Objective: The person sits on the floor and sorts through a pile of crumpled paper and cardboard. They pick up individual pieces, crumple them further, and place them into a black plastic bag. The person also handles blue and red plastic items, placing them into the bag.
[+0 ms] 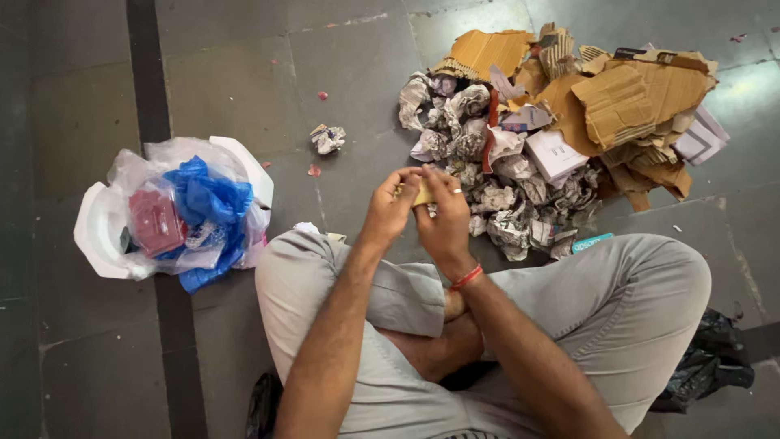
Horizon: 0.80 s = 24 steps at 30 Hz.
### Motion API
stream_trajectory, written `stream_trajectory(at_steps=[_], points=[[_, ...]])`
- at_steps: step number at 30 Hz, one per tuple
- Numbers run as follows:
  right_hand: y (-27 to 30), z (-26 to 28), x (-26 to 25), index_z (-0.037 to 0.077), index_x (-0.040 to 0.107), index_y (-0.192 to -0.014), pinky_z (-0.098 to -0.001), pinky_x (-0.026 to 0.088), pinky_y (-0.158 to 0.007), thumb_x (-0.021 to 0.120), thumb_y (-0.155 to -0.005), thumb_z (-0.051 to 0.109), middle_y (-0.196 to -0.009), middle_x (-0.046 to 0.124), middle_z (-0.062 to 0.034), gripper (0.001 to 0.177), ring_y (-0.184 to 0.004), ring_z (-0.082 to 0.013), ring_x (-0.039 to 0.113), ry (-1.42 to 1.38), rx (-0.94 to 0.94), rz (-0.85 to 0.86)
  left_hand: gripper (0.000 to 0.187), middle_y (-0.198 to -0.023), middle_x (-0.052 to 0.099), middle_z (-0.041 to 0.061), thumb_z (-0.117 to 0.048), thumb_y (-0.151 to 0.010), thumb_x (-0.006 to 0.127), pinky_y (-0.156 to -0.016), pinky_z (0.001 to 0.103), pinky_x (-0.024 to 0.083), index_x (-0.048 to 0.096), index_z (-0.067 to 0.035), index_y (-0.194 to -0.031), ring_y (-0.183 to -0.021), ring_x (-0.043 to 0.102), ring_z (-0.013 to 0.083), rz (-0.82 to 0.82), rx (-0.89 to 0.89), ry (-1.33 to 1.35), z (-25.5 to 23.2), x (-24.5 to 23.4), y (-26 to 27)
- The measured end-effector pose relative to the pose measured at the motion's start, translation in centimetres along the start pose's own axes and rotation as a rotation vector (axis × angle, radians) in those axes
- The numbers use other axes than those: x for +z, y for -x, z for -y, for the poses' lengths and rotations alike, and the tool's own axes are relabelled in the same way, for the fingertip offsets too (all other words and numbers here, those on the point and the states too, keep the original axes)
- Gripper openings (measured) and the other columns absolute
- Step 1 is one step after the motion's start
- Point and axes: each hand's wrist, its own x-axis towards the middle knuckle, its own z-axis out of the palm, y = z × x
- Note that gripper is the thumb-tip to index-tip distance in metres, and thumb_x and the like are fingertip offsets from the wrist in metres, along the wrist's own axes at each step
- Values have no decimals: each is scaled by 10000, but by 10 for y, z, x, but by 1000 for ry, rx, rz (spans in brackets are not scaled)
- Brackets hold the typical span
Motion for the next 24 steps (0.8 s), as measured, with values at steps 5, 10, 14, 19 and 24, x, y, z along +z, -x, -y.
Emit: stream_trajectory(at_steps=[5,10,14,19,24], points=[[7,-25,5,8,711,-1218,-221,518,-672,688,-976,31,-980,713,-14,244,-798,-64,632,-487,529,92,529,-680,558,-1,-438,-1169,467,-439,255,366,679,-5,-951,-512,462,85,-151,-229,9,27,-16,-8],[5,-36,0,9,703,-1197,-210,514,-631,672,-970,64,-925,722,1,236,-751,-55,637,-623,708,103,247,-762,640,-44,-263,-1035,622,-565,224,456,734,-43,-1044,-638,556,43,-5,-156,20,1,-6,-1],[-3,-24,-5,58,616,-1295,-223,566,-665,635,-947,106,-1030,705,7,352,-822,-50,658,-782,688,169,221,-757,690,40,-188,-1051,689,-576,301,463,765,4,-972,-648,590,132,-106,-87,-232,-13,-1,-3],[-8,-17,-2,51,609,-1280,-210,545,-670,624,-1021,189,-1059,699,-6,294,-823,-70,645,-826,766,133,234,-1086,669,140,-94,-859,723,-779,430,547,732,-74,-1092,-920,675,360,-92,492,-944,-47,11,14],[-17,-34,0,30,666,-1173,-273,519,-639,586,-1079,166,-939,692,-44,184,-765,-130,614,-358,666,189,420,-1144,638,175,-15,-911,604,-812,429,559,684,-65,-1321,-900,683,340,-43,289,-751,-50,11,5]])
